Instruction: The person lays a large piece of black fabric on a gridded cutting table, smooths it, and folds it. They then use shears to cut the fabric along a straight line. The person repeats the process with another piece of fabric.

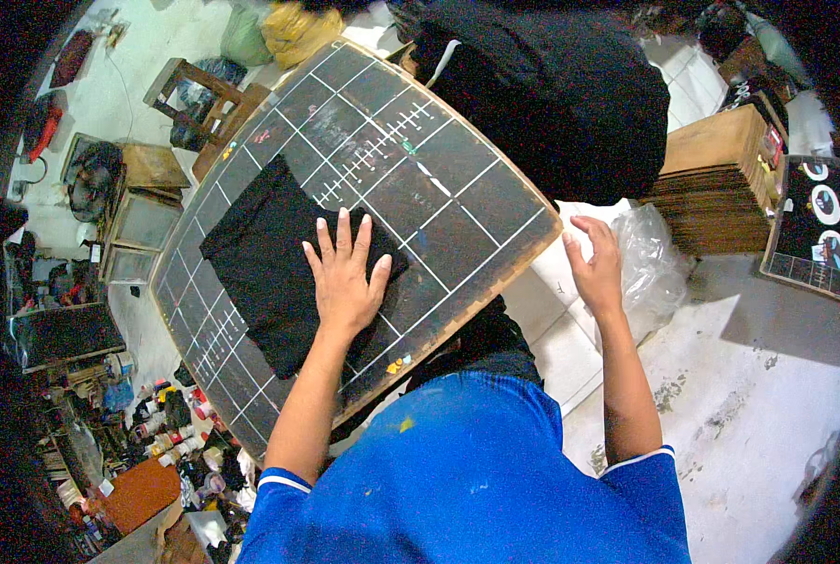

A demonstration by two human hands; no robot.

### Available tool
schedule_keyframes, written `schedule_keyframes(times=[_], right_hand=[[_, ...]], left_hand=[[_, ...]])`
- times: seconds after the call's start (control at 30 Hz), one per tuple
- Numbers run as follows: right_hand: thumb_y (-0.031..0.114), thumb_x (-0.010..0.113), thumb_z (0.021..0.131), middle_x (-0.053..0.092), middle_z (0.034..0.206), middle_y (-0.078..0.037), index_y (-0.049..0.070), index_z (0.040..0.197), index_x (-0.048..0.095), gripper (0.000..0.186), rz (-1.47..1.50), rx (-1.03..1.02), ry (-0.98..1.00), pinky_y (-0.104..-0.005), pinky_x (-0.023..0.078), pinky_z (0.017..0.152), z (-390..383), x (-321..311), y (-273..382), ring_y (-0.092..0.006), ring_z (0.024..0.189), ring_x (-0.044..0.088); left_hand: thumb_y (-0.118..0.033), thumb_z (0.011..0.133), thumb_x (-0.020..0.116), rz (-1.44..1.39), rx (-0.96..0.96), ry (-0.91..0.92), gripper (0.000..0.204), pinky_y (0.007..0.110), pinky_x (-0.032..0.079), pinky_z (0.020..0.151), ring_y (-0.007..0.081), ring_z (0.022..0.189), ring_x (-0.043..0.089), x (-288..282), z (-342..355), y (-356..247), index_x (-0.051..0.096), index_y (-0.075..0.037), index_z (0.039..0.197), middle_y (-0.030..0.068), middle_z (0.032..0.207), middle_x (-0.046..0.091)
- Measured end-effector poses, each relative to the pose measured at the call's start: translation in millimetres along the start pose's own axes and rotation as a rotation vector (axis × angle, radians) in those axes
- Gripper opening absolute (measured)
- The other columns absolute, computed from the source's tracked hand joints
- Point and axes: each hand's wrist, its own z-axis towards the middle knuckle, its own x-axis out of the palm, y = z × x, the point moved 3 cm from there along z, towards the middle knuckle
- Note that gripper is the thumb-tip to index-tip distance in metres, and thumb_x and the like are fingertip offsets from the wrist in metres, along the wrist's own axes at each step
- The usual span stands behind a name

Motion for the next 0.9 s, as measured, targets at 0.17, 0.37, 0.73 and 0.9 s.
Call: schedule_keyframes(times=[0.17, 0.37, 0.73, 0.9], right_hand=[[0.025, 0.072, 0.105, 0.079, 0.104, -0.019, -0.003, 0.119, 0.076, 0.031, 0.225, 0.415, 0.303, -0.0399, 0.058, 0.087, 1.2, 29.3, -101.1, -0.0217, 0.096, 0.075], [0.014, 0.071, 0.096, 0.074, 0.116, -0.032, 0.000, 0.130, 0.072, 0.037, 0.109, 0.208, 0.350, -0.0519, 0.058, 0.093, 12.1, 97.1, -145.6, -0.0512, 0.100, 0.071], [0.047, 0.056, 0.109, 0.060, 0.157, -0.026, 0.019, 0.158, 0.060, 0.056, -0.050, 0.075, 0.565, -0.0519, 0.048, 0.118, 52.9, 127.2, -115.9, -0.0460, 0.142, 0.057], [0.042, 0.057, 0.110, 0.048, 0.168, -0.027, 0.011, 0.158, 0.059, 0.057, 0.253, 0.370, 0.834, -0.0508, 0.036, 0.129, 66.9, 141.6, -113.7, -0.0484, 0.155, 0.042]], left_hand=[[-0.052, 0.105, 0.063, -0.008, 0.009, 0.014, 0.079, 0.069, 0.008, 0.134, 0.0455, 0.169, 0.014, -4.9, 0.5, -1.0, 0.041, -0.016, 0.172, 0.0131, 0.183, 0.026], [-0.052, 0.101, 0.068, 0.005, 0.000, 0.044, 0.085, 0.066, 0.011, 0.134, 0.0451, 0.168, 0.018, -9.2, 3.1, -4.4, 0.042, -0.012, 0.171, 0.0126, 0.182, 0.030], [-0.049, 0.106, 0.061, -0.048, -0.124, 0.134, 0.083, 0.065, 0.003, 0.135, 0.0452, 0.170, 0.010, -11.4, 9.2, -13.5, 0.034, -0.008, 0.173, 0.0156, 0.184, 0.024], [-0.049, 0.108, 0.059, 0.058, -0.144, 0.093, 0.080, 0.067, 0.003, 0.134, 0.0446, 0.171, 0.010, 0.9, 8.3, -19.7, 0.035, -0.008, 0.173, 0.0142, 0.184, 0.024]])
